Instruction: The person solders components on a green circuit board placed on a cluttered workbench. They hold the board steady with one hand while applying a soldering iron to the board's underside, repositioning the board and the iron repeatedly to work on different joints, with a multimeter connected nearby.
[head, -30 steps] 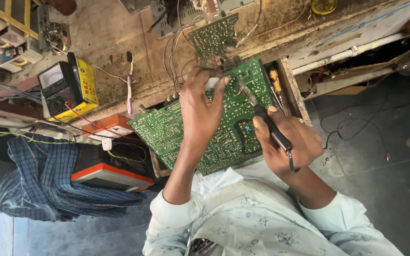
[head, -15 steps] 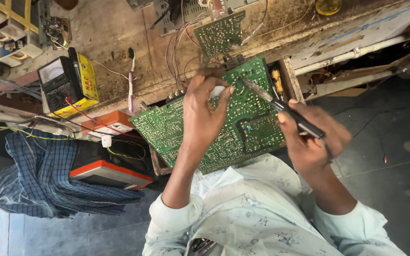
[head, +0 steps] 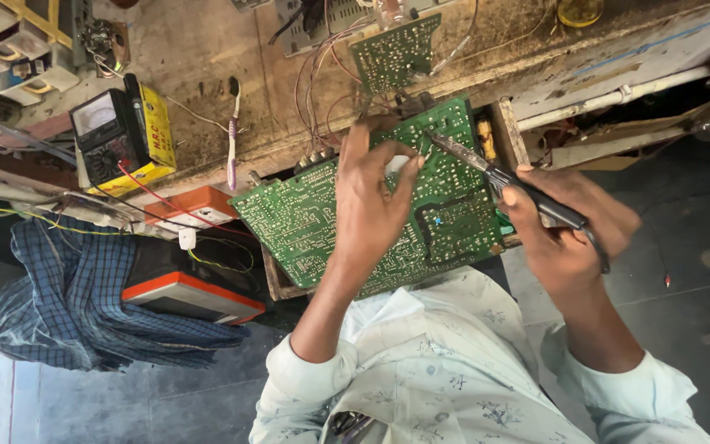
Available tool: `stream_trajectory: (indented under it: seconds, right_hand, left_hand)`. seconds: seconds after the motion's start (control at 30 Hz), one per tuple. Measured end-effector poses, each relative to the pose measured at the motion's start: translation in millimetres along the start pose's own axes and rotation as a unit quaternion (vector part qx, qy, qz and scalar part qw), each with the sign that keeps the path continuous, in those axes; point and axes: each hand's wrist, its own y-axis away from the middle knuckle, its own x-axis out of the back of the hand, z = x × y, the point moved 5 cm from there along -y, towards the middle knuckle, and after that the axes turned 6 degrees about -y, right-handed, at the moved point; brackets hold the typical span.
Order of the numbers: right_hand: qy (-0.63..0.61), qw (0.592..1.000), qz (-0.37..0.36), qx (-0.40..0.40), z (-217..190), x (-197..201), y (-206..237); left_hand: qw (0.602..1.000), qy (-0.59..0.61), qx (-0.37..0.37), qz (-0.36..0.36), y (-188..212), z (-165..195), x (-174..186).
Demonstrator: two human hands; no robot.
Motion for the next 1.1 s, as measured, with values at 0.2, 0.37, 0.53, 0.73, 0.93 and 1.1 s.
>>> stream_trajectory:
  seconds: [0.2,0.37,0.53,0.73,0.93,1.1]
  right_hand:
    - [-0.014,0.999,-0.036,-0.008,-11.1,4.0,-17.7]
    - [-0.023,0.998,-0.058,-0.021,-10.0,5.5,-39.1]
    - [-0.002,0.993,-0.113,0.019,-12.7,11.7,-54.7]
    - [0.018,0.983,-0.181,0.023,-13.3,14.6,-72.3]
    - [0.027,0.966,-0.238,0.097,-13.7,15.8,-85.7]
    - [0.018,0.944,-0.297,0.146,0.0,17.4,-93.0]
  left_hand:
    - [1.0,-0.006,-0.004,0.007,0.8,0.2,0.1]
    - [0.999,-0.012,0.039,-0.019,0.8,-5.4,-2.2]
    - [1.0,-0.003,0.003,0.007,1.4,-1.5,0.2]
    - [1.0,-0.01,0.016,0.004,0.5,-1.8,-0.2]
    - [1.0,-0.013,0.026,0.003,1.5,-0.4,0.1]
    - [0.999,-0.019,-0.007,0.027,0.5,1.9,1.9]
